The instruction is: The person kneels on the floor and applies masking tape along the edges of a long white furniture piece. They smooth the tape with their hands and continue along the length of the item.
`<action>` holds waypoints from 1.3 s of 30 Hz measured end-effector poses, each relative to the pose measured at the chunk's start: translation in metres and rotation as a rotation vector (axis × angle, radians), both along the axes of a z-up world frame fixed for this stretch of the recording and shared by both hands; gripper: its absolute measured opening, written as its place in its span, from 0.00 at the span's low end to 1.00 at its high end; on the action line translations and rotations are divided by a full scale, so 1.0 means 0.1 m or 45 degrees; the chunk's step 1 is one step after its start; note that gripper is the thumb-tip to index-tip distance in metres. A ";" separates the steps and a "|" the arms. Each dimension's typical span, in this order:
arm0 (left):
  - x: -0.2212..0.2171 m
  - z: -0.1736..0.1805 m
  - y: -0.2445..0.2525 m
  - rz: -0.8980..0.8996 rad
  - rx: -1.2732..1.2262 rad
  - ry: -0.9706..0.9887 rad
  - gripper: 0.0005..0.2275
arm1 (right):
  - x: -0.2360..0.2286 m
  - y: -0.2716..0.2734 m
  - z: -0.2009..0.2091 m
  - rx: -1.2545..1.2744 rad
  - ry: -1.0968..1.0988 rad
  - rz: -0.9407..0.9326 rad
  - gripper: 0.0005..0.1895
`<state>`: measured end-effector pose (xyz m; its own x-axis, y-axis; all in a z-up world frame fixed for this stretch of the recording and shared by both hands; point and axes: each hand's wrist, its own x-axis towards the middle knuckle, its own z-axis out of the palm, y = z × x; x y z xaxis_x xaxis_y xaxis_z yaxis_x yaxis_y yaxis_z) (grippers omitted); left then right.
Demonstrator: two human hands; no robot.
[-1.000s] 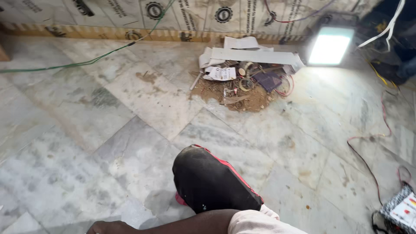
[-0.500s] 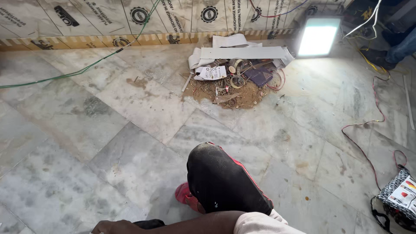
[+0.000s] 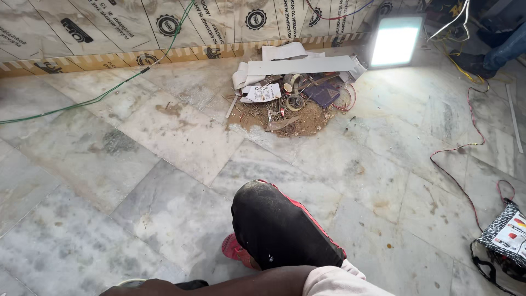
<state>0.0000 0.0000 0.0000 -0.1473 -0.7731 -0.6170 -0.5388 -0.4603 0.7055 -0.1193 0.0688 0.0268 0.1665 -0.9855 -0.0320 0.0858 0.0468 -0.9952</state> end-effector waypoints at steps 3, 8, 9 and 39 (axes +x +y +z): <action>-0.12 -0.03 -0.04 -0.005 0.094 0.110 0.20 | -0.17 0.12 0.33 -0.138 0.181 -0.054 0.30; -0.40 -0.17 -0.13 -0.033 0.246 0.301 0.20 | -0.78 0.53 1.42 -0.301 0.712 -0.153 0.33; -0.43 -0.18 -0.12 -0.043 0.269 0.329 0.20 | -0.91 0.64 1.62 -0.264 0.782 -0.145 0.34; -3.11 -0.75 -0.24 0.411 0.586 0.189 0.21 | -8.31 0.93 -1.22 0.649 1.337 -1.128 0.16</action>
